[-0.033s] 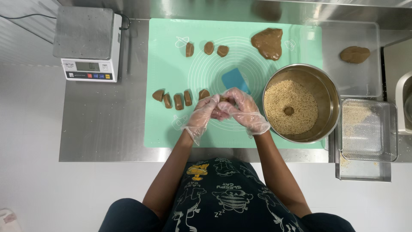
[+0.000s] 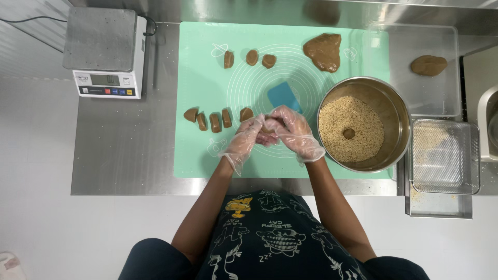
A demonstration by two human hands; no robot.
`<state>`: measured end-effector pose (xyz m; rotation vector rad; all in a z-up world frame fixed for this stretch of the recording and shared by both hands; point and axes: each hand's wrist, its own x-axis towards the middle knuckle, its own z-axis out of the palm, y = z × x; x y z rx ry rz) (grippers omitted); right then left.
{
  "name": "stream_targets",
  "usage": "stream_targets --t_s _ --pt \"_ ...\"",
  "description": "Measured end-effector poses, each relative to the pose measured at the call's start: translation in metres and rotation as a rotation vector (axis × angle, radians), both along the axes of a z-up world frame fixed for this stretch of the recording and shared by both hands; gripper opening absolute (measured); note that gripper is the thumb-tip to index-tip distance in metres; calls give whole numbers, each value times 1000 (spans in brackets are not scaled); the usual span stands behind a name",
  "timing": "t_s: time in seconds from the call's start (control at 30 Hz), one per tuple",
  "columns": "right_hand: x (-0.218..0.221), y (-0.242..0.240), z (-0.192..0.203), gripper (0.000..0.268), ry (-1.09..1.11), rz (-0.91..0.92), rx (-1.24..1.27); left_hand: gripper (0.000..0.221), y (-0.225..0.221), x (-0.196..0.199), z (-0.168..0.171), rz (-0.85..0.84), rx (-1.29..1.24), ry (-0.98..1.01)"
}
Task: The person prepares dough balls by hand, dipping them in a bowl of seeds and placing them into plastic containers.
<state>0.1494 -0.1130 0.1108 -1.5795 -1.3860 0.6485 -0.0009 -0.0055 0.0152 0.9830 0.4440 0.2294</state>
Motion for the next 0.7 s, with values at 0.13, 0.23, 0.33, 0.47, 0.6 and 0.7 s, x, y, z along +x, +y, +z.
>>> stream_targets --t_s 0.13,0.23,0.33,0.47,0.6,0.7 --pt "1 4 -29 11 14 -227 -90 53 -12 3 38 21 256 66" --pt "-6 -4 -27 9 201 -224 -63 45 -9 6 38 140 252 28" --pt "-3 -7 -14 30 227 -140 -50 32 1 6 34 231 60 7" --pt "-9 -8 -23 23 -287 -101 291 22 3 8 22 212 15 32" --pt "-5 -3 -54 18 -496 -275 146 23 -9 14 13 224 2 -25" --pt "-3 2 -73 14 -32 -295 -175 21 -7 20 11 315 42 -14"
